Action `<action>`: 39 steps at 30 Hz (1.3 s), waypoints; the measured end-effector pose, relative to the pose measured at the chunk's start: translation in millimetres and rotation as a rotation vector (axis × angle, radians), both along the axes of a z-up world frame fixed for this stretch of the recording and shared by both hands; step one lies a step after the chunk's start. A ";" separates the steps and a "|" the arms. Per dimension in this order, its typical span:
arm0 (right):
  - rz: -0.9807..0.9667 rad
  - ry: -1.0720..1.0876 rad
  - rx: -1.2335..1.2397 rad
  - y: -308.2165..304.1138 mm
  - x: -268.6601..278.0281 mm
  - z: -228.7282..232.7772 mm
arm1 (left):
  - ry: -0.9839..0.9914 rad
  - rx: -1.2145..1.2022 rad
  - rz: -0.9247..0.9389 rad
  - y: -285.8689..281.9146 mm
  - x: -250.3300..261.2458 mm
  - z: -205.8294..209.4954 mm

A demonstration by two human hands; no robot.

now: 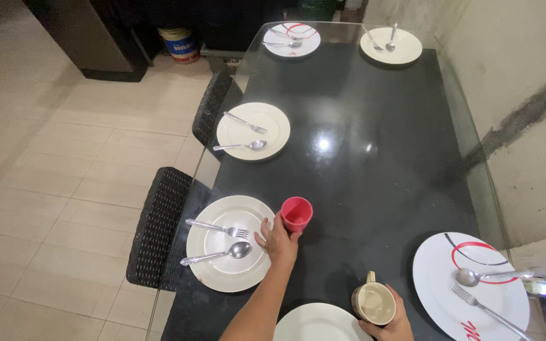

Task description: The person sets a dining table by placing plates, forks, spoons, and cups at each place setting. They retrieve cutlery from a holder, arrange them on plates, and place a rice cooker on the table. The person then washes their hands at the sink.

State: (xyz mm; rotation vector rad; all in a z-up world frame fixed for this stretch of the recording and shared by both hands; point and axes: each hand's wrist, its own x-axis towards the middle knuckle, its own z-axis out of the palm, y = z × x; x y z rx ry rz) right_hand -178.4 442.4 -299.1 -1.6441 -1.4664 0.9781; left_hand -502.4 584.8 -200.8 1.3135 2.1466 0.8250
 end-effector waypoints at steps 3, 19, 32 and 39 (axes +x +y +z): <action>-0.068 0.036 -0.123 -0.9 -4.5 3.2 | 0.014 -0.009 0.022 0.9 -5.2 -9.5; -0.119 0.324 -0.198 -52.6 32.9 88.6 | -0.063 0.293 0.129 -106.8 74.3 9.3; -0.482 0.926 0.139 -235.0 303.6 149.8 | -0.887 0.029 -0.497 -291.6 420.2 88.2; -0.702 1.101 0.312 -344.7 426.4 230.9 | -1.151 -0.164 -0.831 -365.9 580.2 121.6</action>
